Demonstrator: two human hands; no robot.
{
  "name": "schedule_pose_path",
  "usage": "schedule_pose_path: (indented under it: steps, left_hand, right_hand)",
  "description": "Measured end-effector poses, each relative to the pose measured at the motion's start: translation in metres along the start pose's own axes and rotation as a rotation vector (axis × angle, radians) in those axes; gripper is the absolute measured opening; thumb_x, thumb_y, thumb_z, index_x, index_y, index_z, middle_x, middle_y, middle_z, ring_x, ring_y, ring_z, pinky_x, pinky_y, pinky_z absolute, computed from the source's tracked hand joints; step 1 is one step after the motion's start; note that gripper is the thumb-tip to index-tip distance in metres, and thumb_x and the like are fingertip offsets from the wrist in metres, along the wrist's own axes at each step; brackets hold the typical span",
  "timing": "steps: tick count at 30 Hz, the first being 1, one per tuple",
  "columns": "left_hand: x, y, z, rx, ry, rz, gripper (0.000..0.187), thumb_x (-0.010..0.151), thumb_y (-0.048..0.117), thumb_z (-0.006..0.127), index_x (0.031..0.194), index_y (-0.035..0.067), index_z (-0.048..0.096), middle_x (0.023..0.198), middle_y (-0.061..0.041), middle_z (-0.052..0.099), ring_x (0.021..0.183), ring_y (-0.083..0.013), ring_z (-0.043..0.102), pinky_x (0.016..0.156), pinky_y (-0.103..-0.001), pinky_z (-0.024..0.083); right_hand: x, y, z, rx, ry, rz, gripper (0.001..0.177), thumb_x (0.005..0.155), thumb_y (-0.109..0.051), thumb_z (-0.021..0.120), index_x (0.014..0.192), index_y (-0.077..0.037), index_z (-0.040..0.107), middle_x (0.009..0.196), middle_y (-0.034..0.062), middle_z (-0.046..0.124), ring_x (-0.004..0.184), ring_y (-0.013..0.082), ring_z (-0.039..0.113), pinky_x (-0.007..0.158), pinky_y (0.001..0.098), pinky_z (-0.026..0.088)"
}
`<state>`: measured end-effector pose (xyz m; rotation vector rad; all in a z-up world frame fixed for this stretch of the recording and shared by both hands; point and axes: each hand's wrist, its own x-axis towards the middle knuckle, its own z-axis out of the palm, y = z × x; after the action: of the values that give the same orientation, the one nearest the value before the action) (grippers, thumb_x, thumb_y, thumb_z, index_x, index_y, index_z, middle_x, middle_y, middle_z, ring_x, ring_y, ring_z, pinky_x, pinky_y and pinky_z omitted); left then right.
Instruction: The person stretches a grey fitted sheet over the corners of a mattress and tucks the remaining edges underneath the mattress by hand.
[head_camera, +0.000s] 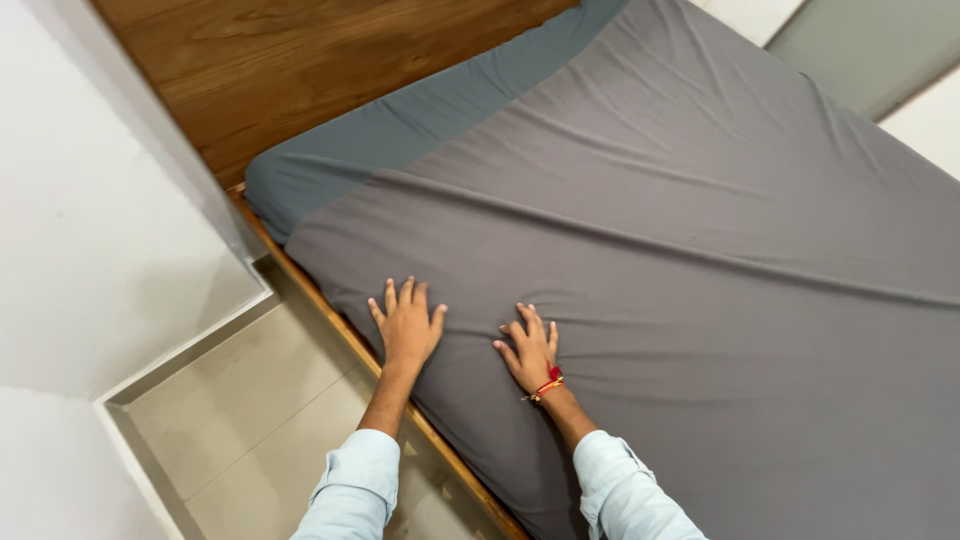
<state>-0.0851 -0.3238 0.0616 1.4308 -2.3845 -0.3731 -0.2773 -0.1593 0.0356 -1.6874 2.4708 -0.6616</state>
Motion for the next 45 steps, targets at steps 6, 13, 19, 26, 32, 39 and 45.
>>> schedule_pose_path:
  steps: [6,13,19,26,32,39,45]
  left_hand:
    - [-0.001,0.022,-0.008,0.142,0.002,0.028,0.066,0.091,0.063,0.050,0.149,0.033,0.050,0.162,-0.007,0.033,0.153,-0.0401,0.017,0.113,-0.076,0.008]
    - [0.005,0.006,0.020,0.191,0.041,0.026,0.067,0.090,0.068,0.045,0.149,0.037,0.050,0.163,-0.004,0.034,0.154,-0.0366,0.018,0.115,-0.072,0.006]
    - [0.007,-0.010,0.047,0.227,0.119,0.078,0.065,0.095,0.067,0.043,0.151,0.035,0.051,0.166,-0.007,0.036,0.157,-0.0397,0.021,0.116,-0.074,0.008]
    - [0.008,-0.014,0.054,0.224,0.139,0.096,0.063,0.096,0.064,0.041,0.150,0.033,0.052,0.166,-0.008,0.037,0.158,-0.0412,0.021,0.115,-0.076,0.010]
    - [0.011,-0.010,0.047,0.265,0.110,0.071,0.064,0.094,0.064,0.042,0.150,0.034,0.050,0.165,-0.007,0.035,0.155,-0.0394,0.020,0.114,-0.074,0.009]
    - [0.002,0.008,0.031,0.317,0.124,0.020,0.065,0.092,0.064,0.044,0.151,0.038,0.047,0.165,-0.002,0.034,0.157,-0.0341,0.019,0.118,-0.070,0.011]
    - [0.001,0.012,0.029,0.329,0.174,0.006,0.066,0.090,0.062,0.047,0.151,0.037,0.046,0.163,-0.004,0.035,0.155,-0.0343,0.020,0.116,-0.071,0.013]
  right_hand:
    - [-0.002,-0.008,-0.014,0.017,-0.024,-0.065,0.036,0.095,-0.036,0.066,0.124,-0.014,0.064,0.163,0.0148,0.034,0.155,0.0345,0.021,0.120,0.0640,0.007]
    - [0.010,0.015,-0.065,0.291,-0.212,-0.260,0.050,0.091,-0.033,0.069,0.134,-0.009,0.059,0.162,0.0141,0.039,0.155,0.0336,0.028,0.125,0.0550,0.019]
    - [-0.010,0.088,-0.099,-0.051,0.000,0.003,0.053,0.091,-0.040,0.072,0.135,-0.013,0.060,0.148,0.0100,0.052,0.145,0.0326,0.041,0.117,0.0546,0.028]
    - [-0.038,0.163,-0.134,-0.109,-0.001,0.295,0.067,0.091,-0.054,0.064,0.149,-0.025,0.050,0.164,0.0106,0.032,0.154,0.0314,0.023,0.120,0.0630,0.013]
    - [-0.017,0.146,-0.127,-0.177,-0.105,0.254,0.075,0.088,-0.069,0.057,0.154,-0.037,0.042,0.169,0.0155,0.018,0.156,0.0384,0.008,0.117,0.0714,0.001]
    - [0.050,0.125,-0.125,-0.207,-0.244,0.123,0.095,0.074,-0.082,0.060,0.157,-0.041,0.036,0.170,0.0151,0.011,0.157,0.0414,0.002,0.114,0.0770,-0.001]
    - [0.104,0.086,-0.116,-0.235,-0.339,0.123,0.101,0.068,-0.085,0.063,0.156,-0.045,0.033,0.171,0.0152,0.006,0.154,0.0501,-0.006,0.108,0.0826,-0.003]
